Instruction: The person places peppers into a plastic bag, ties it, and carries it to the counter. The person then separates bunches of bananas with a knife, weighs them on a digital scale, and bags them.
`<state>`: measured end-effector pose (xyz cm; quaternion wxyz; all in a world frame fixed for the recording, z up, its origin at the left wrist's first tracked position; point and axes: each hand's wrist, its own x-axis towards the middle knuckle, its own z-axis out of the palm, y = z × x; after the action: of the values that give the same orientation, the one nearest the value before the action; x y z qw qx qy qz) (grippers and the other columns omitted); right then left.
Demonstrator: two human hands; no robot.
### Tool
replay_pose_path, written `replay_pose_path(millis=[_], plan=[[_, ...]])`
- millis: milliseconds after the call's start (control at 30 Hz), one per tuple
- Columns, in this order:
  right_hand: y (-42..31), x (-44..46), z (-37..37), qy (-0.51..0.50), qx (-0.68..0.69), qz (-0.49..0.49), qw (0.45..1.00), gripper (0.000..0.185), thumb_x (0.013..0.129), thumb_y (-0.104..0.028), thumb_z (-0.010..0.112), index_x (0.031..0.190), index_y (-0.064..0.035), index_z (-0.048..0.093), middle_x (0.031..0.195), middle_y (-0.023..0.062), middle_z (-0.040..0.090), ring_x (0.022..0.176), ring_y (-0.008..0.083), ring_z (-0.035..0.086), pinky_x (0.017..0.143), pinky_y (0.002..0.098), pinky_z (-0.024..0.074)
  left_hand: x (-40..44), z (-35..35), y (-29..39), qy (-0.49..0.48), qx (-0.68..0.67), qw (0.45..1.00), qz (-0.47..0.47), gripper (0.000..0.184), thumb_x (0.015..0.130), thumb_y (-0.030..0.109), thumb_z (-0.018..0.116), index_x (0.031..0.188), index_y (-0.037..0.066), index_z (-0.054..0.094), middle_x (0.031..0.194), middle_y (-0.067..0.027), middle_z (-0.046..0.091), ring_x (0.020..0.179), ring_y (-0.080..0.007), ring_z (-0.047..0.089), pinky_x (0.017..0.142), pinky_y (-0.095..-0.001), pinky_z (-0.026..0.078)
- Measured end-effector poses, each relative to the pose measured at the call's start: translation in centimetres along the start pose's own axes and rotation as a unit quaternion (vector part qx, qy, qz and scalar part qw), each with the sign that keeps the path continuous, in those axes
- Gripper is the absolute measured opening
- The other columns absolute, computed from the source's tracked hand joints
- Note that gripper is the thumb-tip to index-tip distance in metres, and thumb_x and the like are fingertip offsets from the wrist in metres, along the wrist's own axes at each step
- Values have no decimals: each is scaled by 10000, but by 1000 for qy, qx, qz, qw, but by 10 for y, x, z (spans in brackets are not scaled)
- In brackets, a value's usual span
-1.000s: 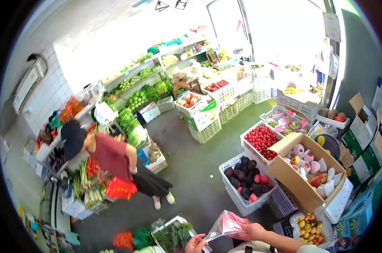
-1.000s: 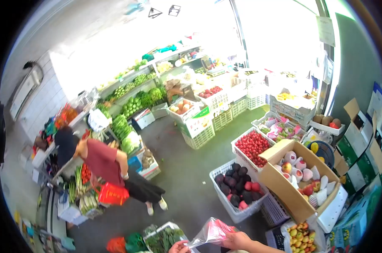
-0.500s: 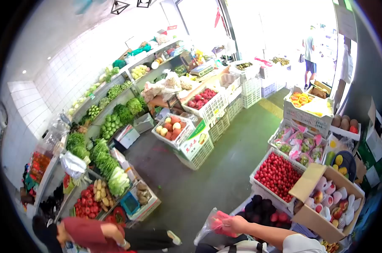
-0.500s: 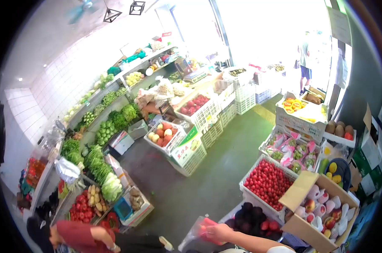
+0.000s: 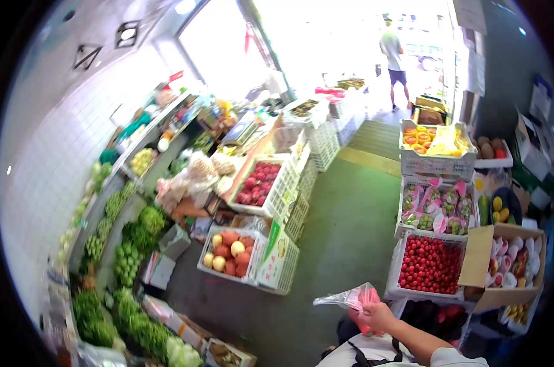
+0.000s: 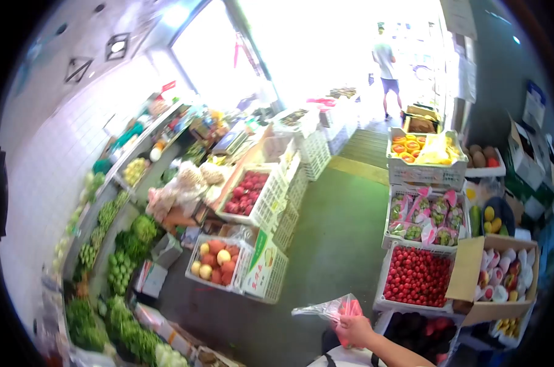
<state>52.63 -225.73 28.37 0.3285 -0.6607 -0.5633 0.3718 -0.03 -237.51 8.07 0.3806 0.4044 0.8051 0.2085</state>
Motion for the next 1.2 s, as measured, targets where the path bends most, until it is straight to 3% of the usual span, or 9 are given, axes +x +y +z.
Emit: replay_pose_path(millis=[267, 367, 533, 633, 667, 733, 1067, 1133, 1200], plan=[[31, 165, -2, 107, -19, 14, 994, 260, 792, -220, 700, 667, -51, 547, 580, 141, 559, 543, 311, 613, 531, 425, 482, 274, 15, 189, -71, 67, 992, 79, 245, 970, 171, 599, 1169, 34, 641, 961, -108, 700, 814, -198, 671, 719, -314, 558], [20, 247, -23, 56, 42, 18, 997, 226, 807, -228, 685, 705, -66, 565, 622, 124, 598, 572, 334, 619, 548, 437, 500, 272, 61, 274, -175, 35, 980, 91, 285, 976, 169, 593, 1211, 13, 633, 968, -108, 701, 815, -181, 680, 736, -314, 563], [-8, 391, -80, 14, 18, -68, 997, 249, 820, -230, 680, 696, -64, 541, 620, 121, 574, 558, 331, 591, 562, 408, 495, 296, 131, 354, -265, 212, 932, 131, 407, 922, 307, 670, 1244, 57, 670, 1247, -190, 670, 1180, -340, 620, 1000, -411, 488], [-26, 481, -124, -48, -24, -81, 995, 282, 806, -202, 712, 689, -52, 503, 615, 155, 519, 529, 325, 508, 543, 421, 450, 323, 161, 382, -258, 156, 953, 16, 472, 918, 321, 670, 1278, 17, 639, 1329, -215, 625, 1267, -377, 557, 1054, -440, 446], [-31, 511, -133, -70, -37, -90, 993, 282, 806, -202, 712, 689, -52, 503, 615, 155, 519, 529, 325, 508, 543, 421, 450, 337, 177, 383, -225, 109, 963, 99, 490, 914, 250, 650, 1318, -23, 595, 1076, -176, 707, 963, -300, 680, 842, -389, 556], [-48, 575, -142, -75, -17, -139, 987, 282, 783, -155, 705, 669, -19, 485, 572, 129, 461, 504, 246, 450, 502, 372, 424, 359, 205, 393, -200, 129, 971, 17, 331, 925, 244, 647, 1169, 26, 695, 991, -132, 747, 943, -198, 710, 869, -321, 538], [-170, 925, -127, -128, -83, -178, 972, 311, 807, -125, 726, 644, -23, 482, 600, 86, 434, 556, 163, 418, 508, 333, 391, 541, 261, 579, -241, 89, 957, -138, 367, 859, 326, 657, 1090, 57, 752, 1030, -148, 751, 970, -248, 716, 861, -370, 550], [-207, 1005, -121, -83, -60, -232, 967, 319, 798, -109, 718, 633, -27, 458, 599, 100, 405, 548, 171, 410, 503, 355, 373, 579, 284, 591, -228, 81, 965, -98, 368, 860, 342, 656, 1069, 55, 756, 1019, -144, 748, 924, -214, 714, 843, -355, 552], [-232, 1097, -111, -69, -112, -316, 940, 341, 827, -203, 724, 651, -31, 488, 636, 145, 497, 579, 326, 508, 550, 431, 423, 615, 284, 636, -128, -54, 984, -110, 325, 909, 314, 648, 1072, 51, 746, 976, -113, 748, 876, -166, 700, 791, -328, 559]])
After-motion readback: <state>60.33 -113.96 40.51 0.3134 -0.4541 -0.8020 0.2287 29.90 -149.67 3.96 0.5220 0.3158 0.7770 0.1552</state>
